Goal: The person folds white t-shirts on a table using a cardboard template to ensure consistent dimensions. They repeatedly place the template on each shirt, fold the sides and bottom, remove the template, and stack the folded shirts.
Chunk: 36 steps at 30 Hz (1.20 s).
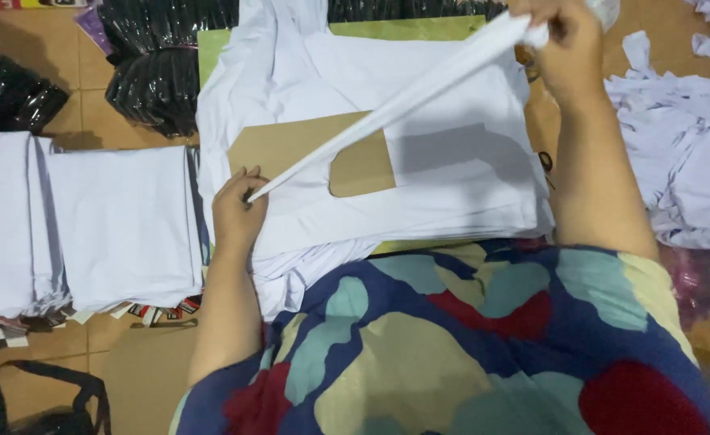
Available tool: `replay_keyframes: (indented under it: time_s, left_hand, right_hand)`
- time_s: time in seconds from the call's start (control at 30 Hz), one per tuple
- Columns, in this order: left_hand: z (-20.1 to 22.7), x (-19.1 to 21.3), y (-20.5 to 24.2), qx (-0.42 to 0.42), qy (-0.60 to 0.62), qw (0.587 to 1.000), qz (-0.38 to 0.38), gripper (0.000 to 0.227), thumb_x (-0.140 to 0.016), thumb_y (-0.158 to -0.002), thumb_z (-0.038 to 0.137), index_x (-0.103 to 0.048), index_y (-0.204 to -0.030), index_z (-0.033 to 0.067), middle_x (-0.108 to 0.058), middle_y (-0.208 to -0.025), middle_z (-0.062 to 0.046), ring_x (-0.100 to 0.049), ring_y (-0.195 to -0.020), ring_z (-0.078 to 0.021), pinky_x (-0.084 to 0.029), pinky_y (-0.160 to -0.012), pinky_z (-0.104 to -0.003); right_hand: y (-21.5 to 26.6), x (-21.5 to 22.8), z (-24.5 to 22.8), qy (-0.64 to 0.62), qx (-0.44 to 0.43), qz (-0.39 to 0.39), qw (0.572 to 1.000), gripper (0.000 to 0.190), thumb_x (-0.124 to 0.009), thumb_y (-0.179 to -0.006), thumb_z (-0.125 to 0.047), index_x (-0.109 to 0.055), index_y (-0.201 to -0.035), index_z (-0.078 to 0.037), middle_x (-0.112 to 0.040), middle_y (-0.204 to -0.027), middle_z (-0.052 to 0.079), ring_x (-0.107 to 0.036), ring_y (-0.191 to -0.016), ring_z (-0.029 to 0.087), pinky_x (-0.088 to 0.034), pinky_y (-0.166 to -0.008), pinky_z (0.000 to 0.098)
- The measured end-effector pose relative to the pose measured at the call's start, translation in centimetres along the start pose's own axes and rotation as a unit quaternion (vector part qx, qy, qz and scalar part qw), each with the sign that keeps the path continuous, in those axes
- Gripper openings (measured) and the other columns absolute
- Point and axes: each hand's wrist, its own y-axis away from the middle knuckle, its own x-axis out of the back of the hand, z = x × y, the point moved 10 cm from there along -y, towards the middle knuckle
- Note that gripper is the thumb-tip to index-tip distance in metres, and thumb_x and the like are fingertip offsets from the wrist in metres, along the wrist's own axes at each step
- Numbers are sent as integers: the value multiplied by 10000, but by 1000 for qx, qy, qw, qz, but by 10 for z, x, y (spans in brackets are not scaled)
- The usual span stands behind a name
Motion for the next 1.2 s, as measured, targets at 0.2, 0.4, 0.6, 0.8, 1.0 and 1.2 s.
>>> replay_keyframes:
  time_s: [0.2,0.4,0.6,0.8,1.0,1.2]
  left_hand:
    - [-8,-2,11,-18,26,998,-58,193,-636,-853,-104,-735,-915,50,-644,-1377,-214,-419,-1435,-439,-328,-1189,-566]
    - [-23,-6,5,-44,38,996,-73,214,-640,-831,-59,-761,-895,106,-649,-1395,-170,-425,-1449,-405,-321,-1198,-542]
    - [-28,-8,4,-52,62,993,-90,259,-594,-790,-53,-777,-855,118,-611,-1450,-172,-368,-1485,-402,-281,-1217,-550]
    - [-17,-9,9,-64,77,992,-81,134,-651,-878,130,-780,-841,123,-620,-1431,-191,-369,-1470,-460,-290,-1209,-551]
    - [-19,-9,6,-70,27,995,-58,121,-873,-751,196,-779,-803,140,-640,-1406,-160,-419,-1445,-421,-301,-1220,-524]
    - [-16,-6,8,-70,23,996,-51,146,-890,-716,213,-776,-789,159,-652,-1392,-146,-440,-1432,-417,-315,-1213,-524]
  right_hand:
    - [140,-35,12,28,-250,-154,956,378,-485,-785,204,-746,-955,-10,-709,-1252,230,-622,-1203,465,-460,-1045,503]
    - [169,-23,23,56,-337,-146,929,446,-459,-758,42,-783,-943,-203,-710,-1302,8,-636,-1230,255,-464,-1069,391]
    - [158,-27,-10,49,-294,-176,938,425,-437,-794,159,-787,-928,-41,-670,-1365,193,-606,-1240,431,-458,-1082,533]
    - [162,-54,-33,120,-238,-166,949,459,-427,-987,-158,-661,-1379,-202,-329,-1672,149,-271,-1516,418,-224,-1247,540]
    - [195,-96,-35,303,-277,-355,840,722,-164,-1003,-663,-246,-1645,-341,-115,-1731,127,-62,-1577,386,3,-1207,679]
    - [131,-141,-67,204,-262,-303,893,775,-478,-1006,-567,-258,-1646,-187,-69,-1667,339,-30,-1531,537,-6,-1121,795]
